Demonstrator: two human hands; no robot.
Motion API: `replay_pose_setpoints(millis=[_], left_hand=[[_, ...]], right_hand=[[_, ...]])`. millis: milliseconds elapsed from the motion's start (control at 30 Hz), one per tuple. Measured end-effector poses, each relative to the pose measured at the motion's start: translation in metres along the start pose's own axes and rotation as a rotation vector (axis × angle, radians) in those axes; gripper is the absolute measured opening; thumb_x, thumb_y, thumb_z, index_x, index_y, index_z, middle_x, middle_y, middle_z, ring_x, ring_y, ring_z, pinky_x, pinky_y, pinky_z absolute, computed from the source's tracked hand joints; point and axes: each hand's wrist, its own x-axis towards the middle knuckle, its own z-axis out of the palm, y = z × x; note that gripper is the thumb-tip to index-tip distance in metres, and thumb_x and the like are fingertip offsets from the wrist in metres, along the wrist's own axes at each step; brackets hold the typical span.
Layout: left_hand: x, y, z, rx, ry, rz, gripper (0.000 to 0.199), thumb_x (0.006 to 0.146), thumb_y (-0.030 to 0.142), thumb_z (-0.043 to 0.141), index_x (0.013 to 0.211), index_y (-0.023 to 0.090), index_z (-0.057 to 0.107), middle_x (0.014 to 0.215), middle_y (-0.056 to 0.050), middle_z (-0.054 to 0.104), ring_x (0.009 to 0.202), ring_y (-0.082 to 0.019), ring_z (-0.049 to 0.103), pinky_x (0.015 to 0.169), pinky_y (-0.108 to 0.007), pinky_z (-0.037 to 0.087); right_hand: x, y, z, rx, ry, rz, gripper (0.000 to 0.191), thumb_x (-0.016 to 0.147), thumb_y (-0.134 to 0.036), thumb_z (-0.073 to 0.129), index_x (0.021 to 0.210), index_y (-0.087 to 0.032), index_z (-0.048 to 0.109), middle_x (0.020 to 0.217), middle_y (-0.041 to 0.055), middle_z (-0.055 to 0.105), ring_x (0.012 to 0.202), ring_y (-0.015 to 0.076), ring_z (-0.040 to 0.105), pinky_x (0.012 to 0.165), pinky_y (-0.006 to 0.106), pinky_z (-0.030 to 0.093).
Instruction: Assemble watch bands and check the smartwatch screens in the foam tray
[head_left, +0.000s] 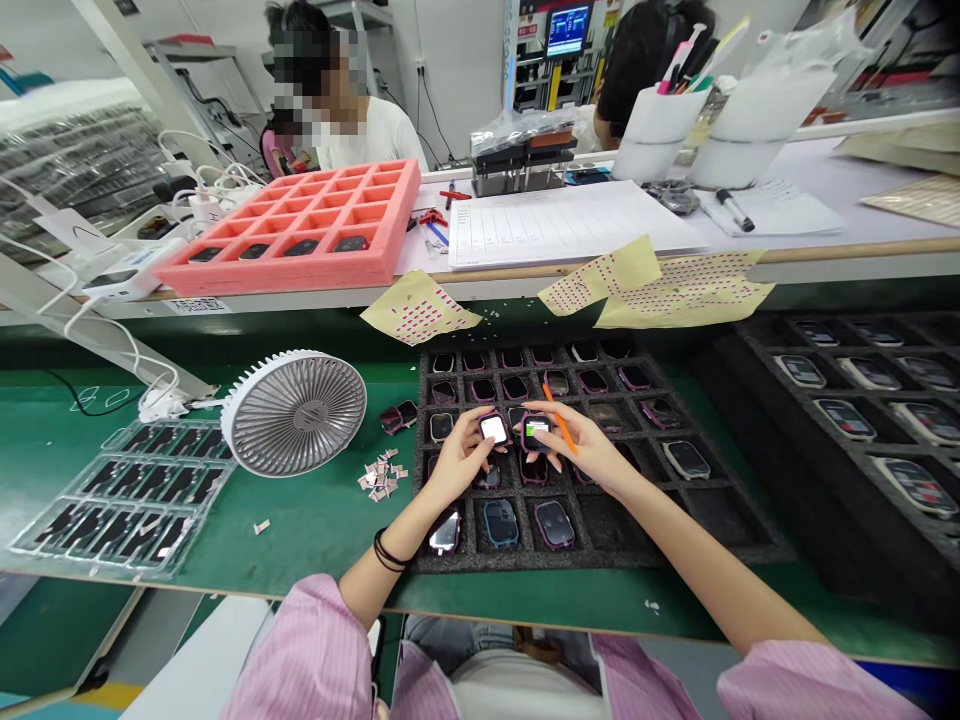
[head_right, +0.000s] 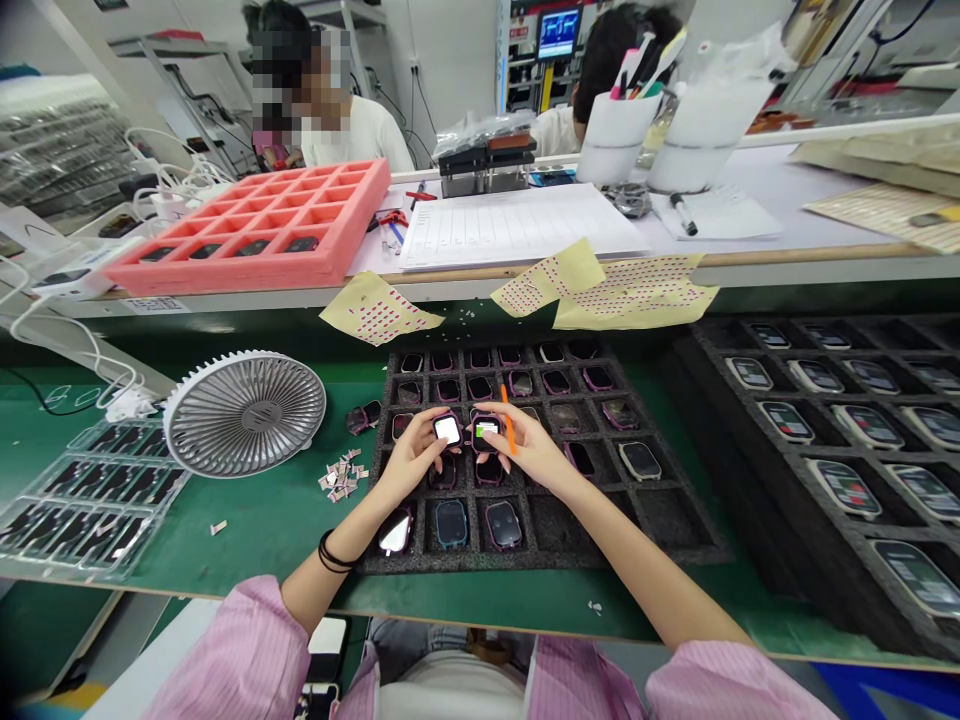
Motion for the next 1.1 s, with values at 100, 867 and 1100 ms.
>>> replay_pose_setpoints(millis=[100,867,1100], left_hand=[[0.0002,-0.0005,0.0005,0.021,0.009,-0.005,0.053,0.077,0.033,0.068,0.123,0.02,0.047,0.108,-0.011,0.062,0.08,-0.017,0.066,0.045,-0.015,0.046],[0.0004,0.0044,0.0001,0.081,0.102,0.037,0.05,0.072,0.029,0.073,0.115,0.02,0.05,0.111,-0.009,0.062,0.083,-0.014,0.063,0.053,-0.015,0.045],[0.0009,0.0076,0.0005,0.052,0.129,-0.009,0.037,0.074,0.043,0.07,0.096,0.018,0.055,0.082,-0.001,0.061,0.062,-0.009,0.057,0.048,-0.017,0.047]], right_hand=[[0.0003,-0.0006,0.0003,0.0,0.022,-0.009,0.047,0.085,-0.046,0.06,0.123,-0.02,0.056,0.104,0.0123,0.069,0.061,0.0166,0.069,0.038,0.022,0.043],[0.0015,0.0048,-0.0011,0.016,-0.032,0.007,0.047,0.083,-0.041,0.063,0.125,-0.022,0.055,0.109,0.012,0.068,0.066,0.017,0.069,0.04,0.022,0.045],[-0.0008,-0.0019,-0.0005,-0.031,0.097,0.028,0.033,0.084,-0.044,0.06,0.105,-0.02,0.065,0.084,0.0061,0.072,0.048,0.0123,0.062,0.035,0.02,0.034]])
